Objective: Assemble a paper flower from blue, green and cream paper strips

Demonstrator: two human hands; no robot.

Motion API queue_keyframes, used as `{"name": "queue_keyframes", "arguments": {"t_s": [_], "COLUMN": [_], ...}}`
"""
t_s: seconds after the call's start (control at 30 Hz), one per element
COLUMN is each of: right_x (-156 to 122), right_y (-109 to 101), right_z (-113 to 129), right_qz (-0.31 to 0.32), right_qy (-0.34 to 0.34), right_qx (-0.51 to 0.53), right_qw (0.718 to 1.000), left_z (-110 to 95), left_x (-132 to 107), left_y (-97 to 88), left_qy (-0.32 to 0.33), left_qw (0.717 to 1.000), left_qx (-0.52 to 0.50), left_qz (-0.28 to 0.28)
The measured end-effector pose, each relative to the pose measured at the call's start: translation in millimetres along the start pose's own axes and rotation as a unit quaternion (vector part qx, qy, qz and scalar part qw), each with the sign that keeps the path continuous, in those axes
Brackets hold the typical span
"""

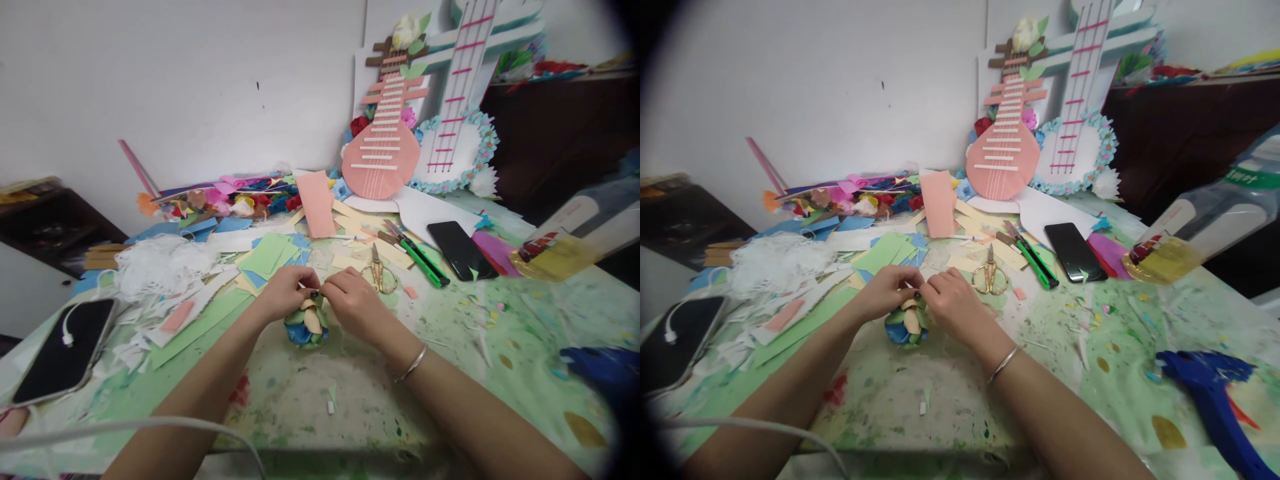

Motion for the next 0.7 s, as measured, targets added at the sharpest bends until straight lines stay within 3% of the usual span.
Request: {"name": "queue_keyframes", "arguments": {"t_s": [0.2,0.5,0.6,0.7], "right_x": [2,-4,-4,-3], "right_y": [5,22,22,21], "right_z": [3,-6,-5,-7], "right_qz": [0.031,0.235,0.269,0.279], "right_qy": [-0.010,0.094,0.092,0.096], "right_qx": [-0.001,-0.030,-0.020,-0.020], "right_qw": [0.999,0.967,0.959,0.955], "left_z": [14,36,35,29], "left_x": [4,7,6,4], "left_y": [3.1,14.0,15.0,15.4], "left_qy": [-0.011,-0.090,-0.099,-0.092], "left_qw": [1.000,0.983,0.978,0.974], "left_qx": [-0.018,-0.158,-0.183,-0.203], "left_qz": [0.011,-0.003,-0.002,0.042]}}
Point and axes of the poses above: each hand's wrist, its own x-axis towards the middle knuckle, its own y-axis out of the palm, z = x × y, the point moved 7 cm from there along x, towards the middle knuckle, and after that the axes turned 10 degrees about -x, right-handed, at the moved point
